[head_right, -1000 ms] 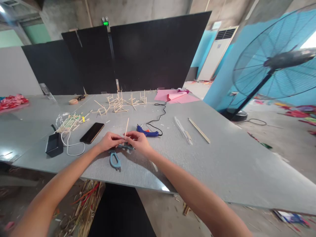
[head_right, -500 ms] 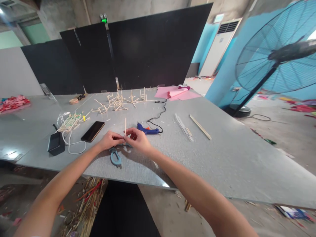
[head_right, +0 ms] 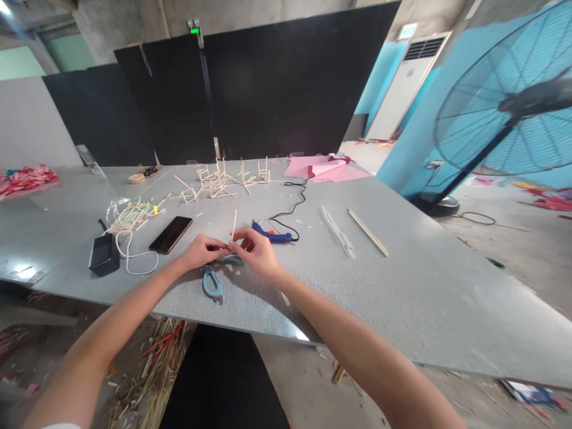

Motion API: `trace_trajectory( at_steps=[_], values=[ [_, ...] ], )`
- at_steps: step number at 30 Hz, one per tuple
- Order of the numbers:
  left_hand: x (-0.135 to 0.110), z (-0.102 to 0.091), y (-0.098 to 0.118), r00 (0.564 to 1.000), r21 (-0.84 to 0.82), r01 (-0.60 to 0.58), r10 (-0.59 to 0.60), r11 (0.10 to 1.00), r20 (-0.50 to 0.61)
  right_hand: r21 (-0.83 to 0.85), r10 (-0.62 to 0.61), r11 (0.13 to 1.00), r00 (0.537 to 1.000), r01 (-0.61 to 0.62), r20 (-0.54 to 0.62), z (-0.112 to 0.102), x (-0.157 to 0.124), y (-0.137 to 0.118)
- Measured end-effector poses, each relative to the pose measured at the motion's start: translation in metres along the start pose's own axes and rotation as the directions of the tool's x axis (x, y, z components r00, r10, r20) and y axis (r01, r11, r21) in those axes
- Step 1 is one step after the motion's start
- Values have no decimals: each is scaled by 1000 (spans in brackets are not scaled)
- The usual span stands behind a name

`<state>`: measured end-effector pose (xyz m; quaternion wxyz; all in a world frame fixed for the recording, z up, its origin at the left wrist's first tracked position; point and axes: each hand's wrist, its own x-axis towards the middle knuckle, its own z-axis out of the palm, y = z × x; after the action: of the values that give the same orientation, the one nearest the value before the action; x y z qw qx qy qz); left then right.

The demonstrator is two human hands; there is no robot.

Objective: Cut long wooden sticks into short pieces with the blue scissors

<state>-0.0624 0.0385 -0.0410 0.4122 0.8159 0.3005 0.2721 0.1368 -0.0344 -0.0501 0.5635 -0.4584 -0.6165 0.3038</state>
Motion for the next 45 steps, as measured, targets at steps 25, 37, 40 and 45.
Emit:
trace_trajectory(
  at_steps=[25, 37, 40, 45],
  values=[
    [-1, -2, 13, 990, -179, 133, -122, 975, 74, 88, 30, 996, 998, -35, 52, 1, 2, 6],
    [-4, -3, 18, 985, -213, 160, -140, 964, 105, 255, 110, 958, 990, -130, 90, 2, 3, 2],
    [-3, -3, 18, 980, -211, 176, -151, 961, 130, 235, 102, 964, 990, -121, 93, 2, 4, 6],
    [0, -1, 11, 975, -242, 198, -166, 950, 149, 185, 95, 977, 993, -106, 66, 3, 2, 9]
  ],
)
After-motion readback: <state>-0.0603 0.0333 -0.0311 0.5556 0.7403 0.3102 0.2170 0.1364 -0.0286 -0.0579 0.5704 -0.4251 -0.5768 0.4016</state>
